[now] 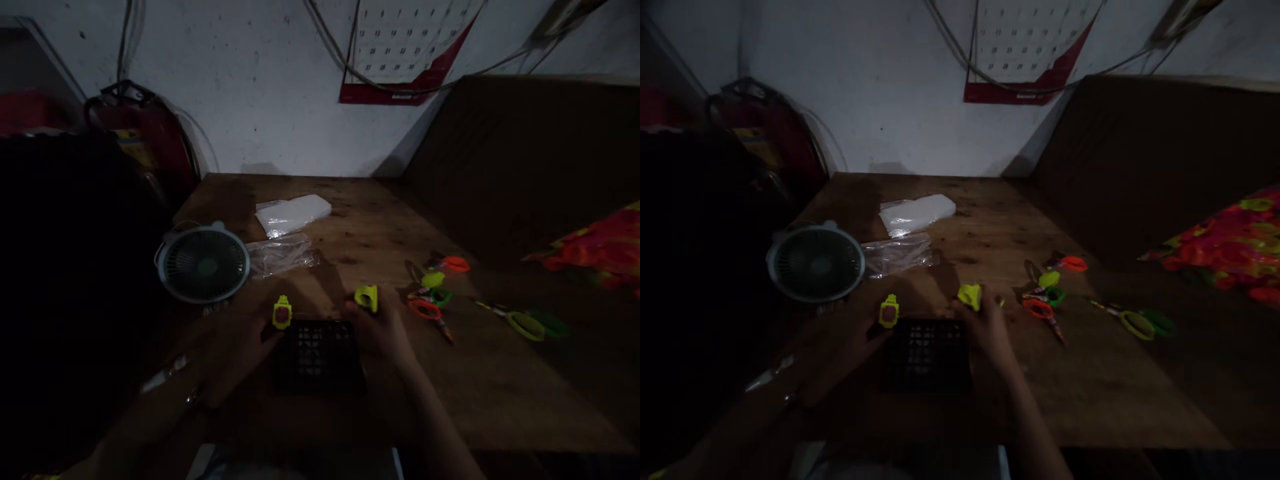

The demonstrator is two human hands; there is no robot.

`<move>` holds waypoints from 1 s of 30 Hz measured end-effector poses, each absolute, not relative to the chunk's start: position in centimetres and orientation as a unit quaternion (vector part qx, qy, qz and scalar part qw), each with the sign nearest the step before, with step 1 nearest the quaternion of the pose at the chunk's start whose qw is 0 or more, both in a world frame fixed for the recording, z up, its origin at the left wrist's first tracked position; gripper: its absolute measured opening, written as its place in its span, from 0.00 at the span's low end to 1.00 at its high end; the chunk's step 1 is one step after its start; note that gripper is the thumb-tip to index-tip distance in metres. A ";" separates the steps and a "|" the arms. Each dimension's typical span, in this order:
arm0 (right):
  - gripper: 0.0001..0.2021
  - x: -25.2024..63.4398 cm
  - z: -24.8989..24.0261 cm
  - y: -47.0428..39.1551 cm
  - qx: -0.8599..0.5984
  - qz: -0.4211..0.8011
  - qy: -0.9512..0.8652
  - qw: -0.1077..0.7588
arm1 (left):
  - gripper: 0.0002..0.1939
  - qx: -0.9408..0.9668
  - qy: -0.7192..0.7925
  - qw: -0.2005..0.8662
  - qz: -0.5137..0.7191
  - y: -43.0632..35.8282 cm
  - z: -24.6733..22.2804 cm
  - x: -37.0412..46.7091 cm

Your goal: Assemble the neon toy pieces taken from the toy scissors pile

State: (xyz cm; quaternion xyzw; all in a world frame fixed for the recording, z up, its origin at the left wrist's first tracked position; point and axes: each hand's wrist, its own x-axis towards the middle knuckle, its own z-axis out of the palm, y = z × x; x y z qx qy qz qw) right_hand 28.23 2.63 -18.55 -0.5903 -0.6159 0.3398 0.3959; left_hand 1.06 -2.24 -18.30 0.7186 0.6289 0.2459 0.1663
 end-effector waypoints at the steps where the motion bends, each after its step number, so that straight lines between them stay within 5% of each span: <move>1: 0.16 26.4 -18.6 1.0 -0.549 0.421 -0.578 0.434 | 0.19 0.718 0.628 0.172 0.246 -2.2 -18.4 1.4; 5: 0.18 19.2 -20.2 -3.9 -0.472 0.642 -0.444 0.409 | 0.15 0.725 0.626 0.183 0.222 -2.1 -18.9 1.4; 11: 0.12 15.9 -22.4 -5.6 -0.527 0.503 -0.511 0.456 | 0.15 0.733 0.620 0.185 0.209 -1.8 -19.1 0.6; 18: 0.03 16.7 -21.8 -5.5 -0.504 0.411 -0.658 0.380 | 0.23 0.706 0.627 0.206 0.258 -3.9 -20.4 -0.2; 26: 0.02 15.9 -21.7 -4.8 -0.489 0.442 -0.669 0.344 | 0.18 0.653 0.663 0.197 0.308 -5.3 -21.9 -0.9; 30: 0.12 17.3 -20.7 -4.9 -0.465 0.490 -0.644 0.359 | 0.16 0.662 0.650 0.166 0.334 -4.9 -21.4 -1.1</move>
